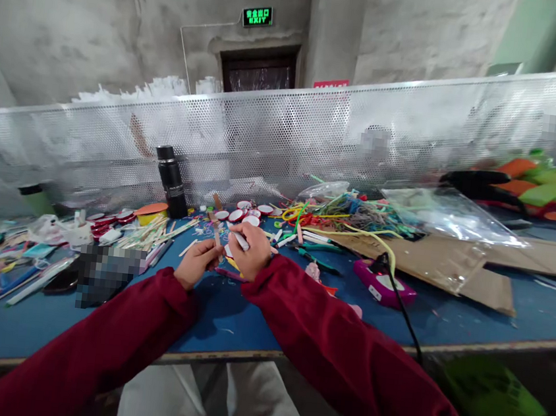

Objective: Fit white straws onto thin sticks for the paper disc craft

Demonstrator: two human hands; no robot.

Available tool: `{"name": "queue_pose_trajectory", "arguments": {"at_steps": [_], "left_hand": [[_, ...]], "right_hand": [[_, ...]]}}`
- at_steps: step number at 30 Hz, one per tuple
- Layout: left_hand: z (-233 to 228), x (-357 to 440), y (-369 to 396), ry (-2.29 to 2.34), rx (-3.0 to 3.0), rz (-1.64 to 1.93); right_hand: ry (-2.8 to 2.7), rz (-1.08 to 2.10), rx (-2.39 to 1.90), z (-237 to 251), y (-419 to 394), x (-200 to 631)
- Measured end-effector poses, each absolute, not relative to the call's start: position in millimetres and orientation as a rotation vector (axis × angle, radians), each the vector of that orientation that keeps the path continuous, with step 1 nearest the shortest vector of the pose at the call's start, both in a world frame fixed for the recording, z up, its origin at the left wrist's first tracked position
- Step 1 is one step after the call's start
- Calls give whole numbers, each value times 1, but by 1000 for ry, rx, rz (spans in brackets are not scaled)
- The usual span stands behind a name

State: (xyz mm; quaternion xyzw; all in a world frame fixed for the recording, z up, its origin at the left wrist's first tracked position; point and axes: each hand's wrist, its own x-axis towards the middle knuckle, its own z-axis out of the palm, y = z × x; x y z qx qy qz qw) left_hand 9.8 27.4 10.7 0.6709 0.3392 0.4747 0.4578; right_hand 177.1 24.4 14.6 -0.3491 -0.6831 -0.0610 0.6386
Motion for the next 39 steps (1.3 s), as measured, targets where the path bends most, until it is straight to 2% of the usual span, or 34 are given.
{"name": "queue_pose_trajectory", "arguments": {"at_steps": [26,34,39], "left_hand": [[10,16,23,834,1581,1131],[6,20,21,820,1565,1116],[7,21,17,785,1583,1093]], "right_hand": [[-1523,82,-743,11,19,175],[-1517,-32,-806,11,18,177],[-1515,30,-828,14,18,176]]}}
